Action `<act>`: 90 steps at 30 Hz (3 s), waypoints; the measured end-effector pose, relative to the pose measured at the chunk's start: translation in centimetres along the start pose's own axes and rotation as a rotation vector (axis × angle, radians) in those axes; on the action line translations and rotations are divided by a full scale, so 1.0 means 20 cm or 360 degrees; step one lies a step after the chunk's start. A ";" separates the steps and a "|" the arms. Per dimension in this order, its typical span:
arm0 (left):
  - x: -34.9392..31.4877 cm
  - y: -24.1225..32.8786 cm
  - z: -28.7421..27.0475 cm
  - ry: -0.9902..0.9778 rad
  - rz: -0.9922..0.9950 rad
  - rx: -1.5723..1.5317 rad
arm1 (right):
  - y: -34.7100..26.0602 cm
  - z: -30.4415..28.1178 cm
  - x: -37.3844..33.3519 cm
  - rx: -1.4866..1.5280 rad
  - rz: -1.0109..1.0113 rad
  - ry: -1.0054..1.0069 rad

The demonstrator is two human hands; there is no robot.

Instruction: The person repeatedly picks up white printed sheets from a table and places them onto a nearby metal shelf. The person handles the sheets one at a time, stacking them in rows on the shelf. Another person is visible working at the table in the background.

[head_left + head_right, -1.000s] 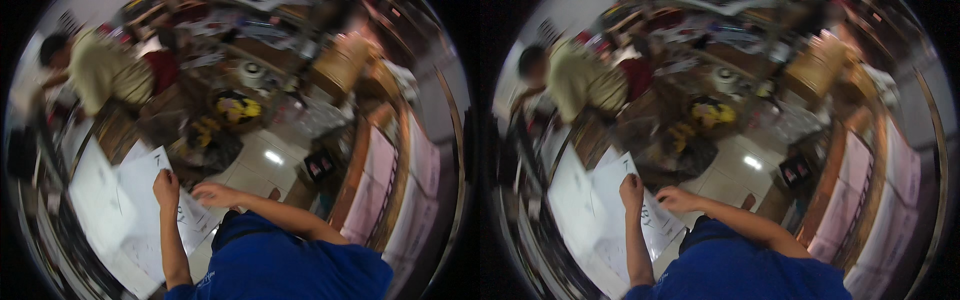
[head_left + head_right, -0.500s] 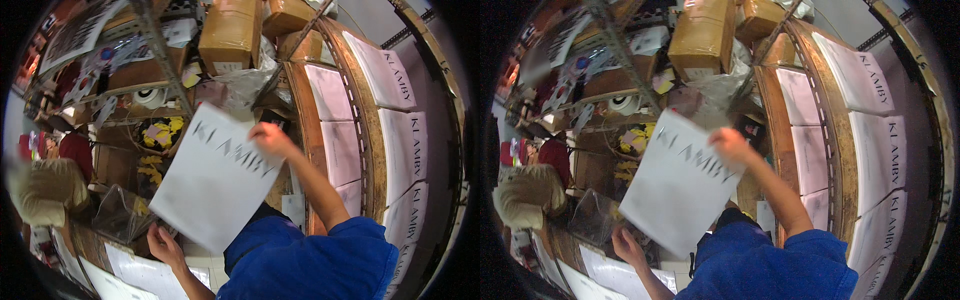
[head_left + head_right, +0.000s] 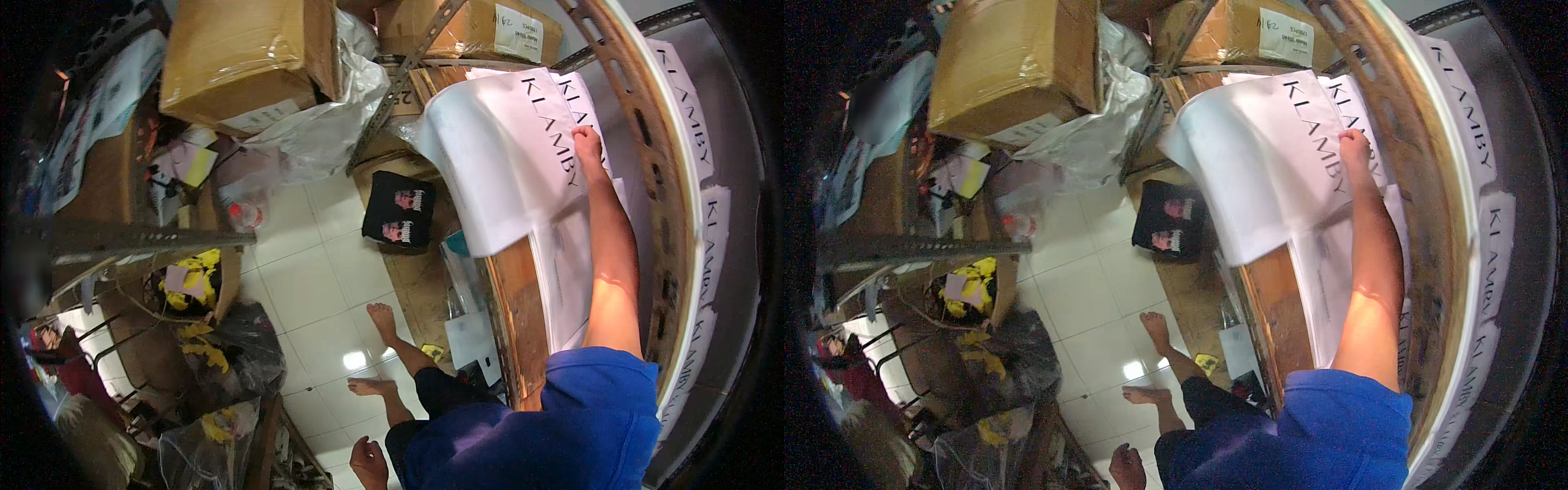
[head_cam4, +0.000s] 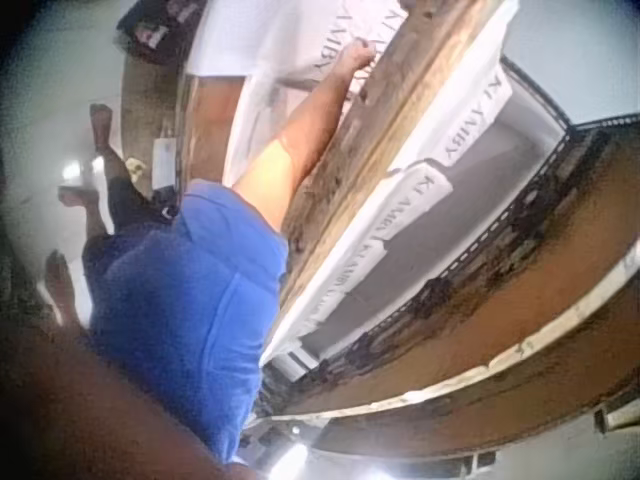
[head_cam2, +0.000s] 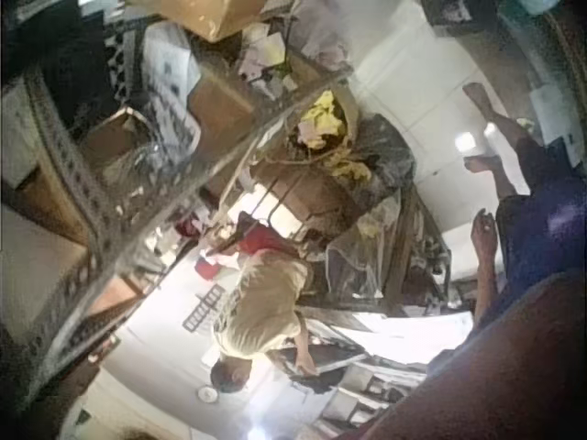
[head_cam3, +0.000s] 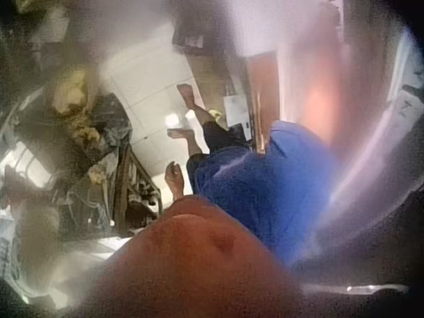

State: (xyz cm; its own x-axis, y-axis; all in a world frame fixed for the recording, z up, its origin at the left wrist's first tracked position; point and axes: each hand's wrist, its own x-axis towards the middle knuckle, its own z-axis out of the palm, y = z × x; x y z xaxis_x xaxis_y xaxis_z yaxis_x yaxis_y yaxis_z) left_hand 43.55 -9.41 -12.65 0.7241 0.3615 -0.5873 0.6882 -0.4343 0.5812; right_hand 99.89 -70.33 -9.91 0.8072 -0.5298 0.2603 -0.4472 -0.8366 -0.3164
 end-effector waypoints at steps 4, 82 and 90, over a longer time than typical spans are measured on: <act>0.08 -0.27 0.18 -0.0203 -0.0401 -0.0048 | 0.18 0.06 0.24 -0.0254 0.0055 0.0127; -1.78 -1.37 -0.74 0.2223 -0.0362 0.0201 | -0.18 -0.56 -3.88 0.0254 -0.0685 -0.2600; -1.79 -1.42 -0.74 0.2393 -0.0193 -0.0225 | -0.03 -0.40 -3.81 0.0386 -0.0656 -0.2615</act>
State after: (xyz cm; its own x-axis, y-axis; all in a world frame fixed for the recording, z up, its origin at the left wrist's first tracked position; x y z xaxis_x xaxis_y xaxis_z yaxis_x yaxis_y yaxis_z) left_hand -1.30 2.23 0.23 -0.0244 0.9075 0.4193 0.6806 -0.2921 0.6719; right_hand 35.64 -30.65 -22.33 0.4330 0.5181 -0.7377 -0.1844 -0.7501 -0.6351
